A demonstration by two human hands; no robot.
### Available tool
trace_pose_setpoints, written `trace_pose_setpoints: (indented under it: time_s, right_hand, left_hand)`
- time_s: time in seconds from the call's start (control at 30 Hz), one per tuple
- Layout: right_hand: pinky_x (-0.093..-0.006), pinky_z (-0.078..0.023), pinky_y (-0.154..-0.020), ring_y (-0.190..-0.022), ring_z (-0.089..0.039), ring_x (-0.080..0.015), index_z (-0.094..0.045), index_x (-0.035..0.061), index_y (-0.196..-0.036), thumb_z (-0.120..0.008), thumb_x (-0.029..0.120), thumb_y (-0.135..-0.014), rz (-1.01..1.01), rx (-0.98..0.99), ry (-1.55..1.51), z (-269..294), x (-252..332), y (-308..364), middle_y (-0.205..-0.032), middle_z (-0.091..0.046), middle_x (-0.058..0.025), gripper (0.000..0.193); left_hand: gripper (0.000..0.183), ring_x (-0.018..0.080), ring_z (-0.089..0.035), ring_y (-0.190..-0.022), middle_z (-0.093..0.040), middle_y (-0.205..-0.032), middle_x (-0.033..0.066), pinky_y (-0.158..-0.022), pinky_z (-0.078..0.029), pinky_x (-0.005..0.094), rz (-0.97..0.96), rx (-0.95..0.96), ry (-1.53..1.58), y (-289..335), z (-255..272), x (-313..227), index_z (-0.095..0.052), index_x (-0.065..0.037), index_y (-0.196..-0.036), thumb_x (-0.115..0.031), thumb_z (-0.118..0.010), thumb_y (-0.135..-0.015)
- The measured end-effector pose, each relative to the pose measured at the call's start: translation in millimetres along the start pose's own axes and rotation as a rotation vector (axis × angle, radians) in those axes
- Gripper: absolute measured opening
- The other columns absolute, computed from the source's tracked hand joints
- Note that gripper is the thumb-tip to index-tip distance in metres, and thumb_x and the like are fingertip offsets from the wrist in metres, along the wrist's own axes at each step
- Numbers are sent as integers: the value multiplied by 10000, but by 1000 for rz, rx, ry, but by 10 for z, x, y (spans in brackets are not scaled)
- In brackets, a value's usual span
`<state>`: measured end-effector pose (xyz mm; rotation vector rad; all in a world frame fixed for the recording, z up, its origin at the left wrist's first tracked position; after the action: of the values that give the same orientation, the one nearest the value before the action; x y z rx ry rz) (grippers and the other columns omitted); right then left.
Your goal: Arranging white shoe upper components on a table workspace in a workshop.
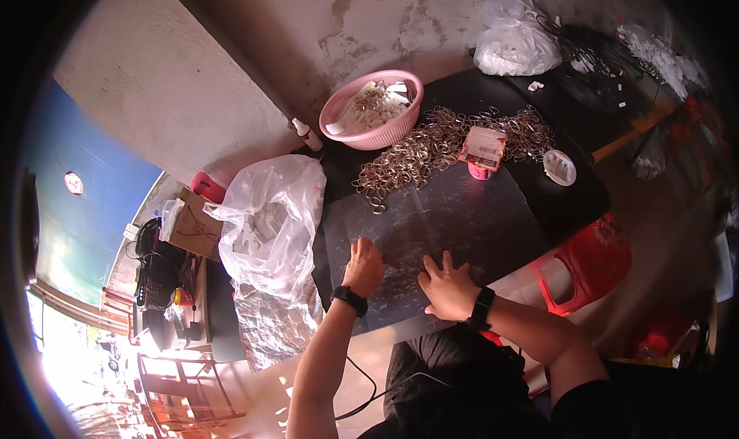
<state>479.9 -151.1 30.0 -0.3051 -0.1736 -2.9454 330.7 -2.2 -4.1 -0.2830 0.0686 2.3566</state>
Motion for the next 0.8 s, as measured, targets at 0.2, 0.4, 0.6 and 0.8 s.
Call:
trace_pose_setpoints:
  time_s: [0.2, 0.4, 0.6, 0.8]
  right_hand:
    - [-634, -471, -687, -1166, -320, -534, -503, 21, -1133, -711, 375, -680, 24, 27, -27, 46, -24, -7, -1313, -317, -229, 612]
    - [-602, -486, -704, -1173, -322, -516, -476, 21, -1165, -723, 368, -672, 32, 22, 9, 69, -7, 1, -1319, -306, -225, 652]
    - [-556, -498, -720, -1182, -325, -489, -472, 25, -1179, -721, 369, -678, 61, 17, 5, 80, -14, 2, -1320, -311, -213, 657]
    - [-534, -503, -724, -1173, -340, -472, -473, 23, -1178, -723, 359, -671, 83, 4, -10, 133, -14, 0, -1316, -321, -211, 657]
  left_hand:
    - [174, 369, -457, -948, -418, -996, 204, -776, -498, 384, -38, -91, 4, -6, -22, -72, -529, 63, -880, -3, -515, -719]
    - [144, 352, -481, -902, -432, -951, 210, -711, -521, 364, 29, -140, -63, 3, -23, -162, -542, 67, -843, -13, -525, -724]
    - [145, 339, -500, -877, -432, -942, 212, -652, -539, 342, 55, -164, -69, -3, -15, -207, -540, 78, -838, -13, -527, -726]
    - [148, 336, -498, -897, -437, -962, 214, -694, -534, 355, 112, -150, -6, -21, -12, -190, -543, 88, -829, -13, -532, -722]
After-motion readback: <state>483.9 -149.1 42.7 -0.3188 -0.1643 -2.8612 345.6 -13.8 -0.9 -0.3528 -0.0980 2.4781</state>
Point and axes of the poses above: each hand's wrist, its own y-axis away from the middle knuckle, its own z-axis out of the back of the hand, x = y × z, the point moved 1 cm from there along -y, towards the middle knuckle
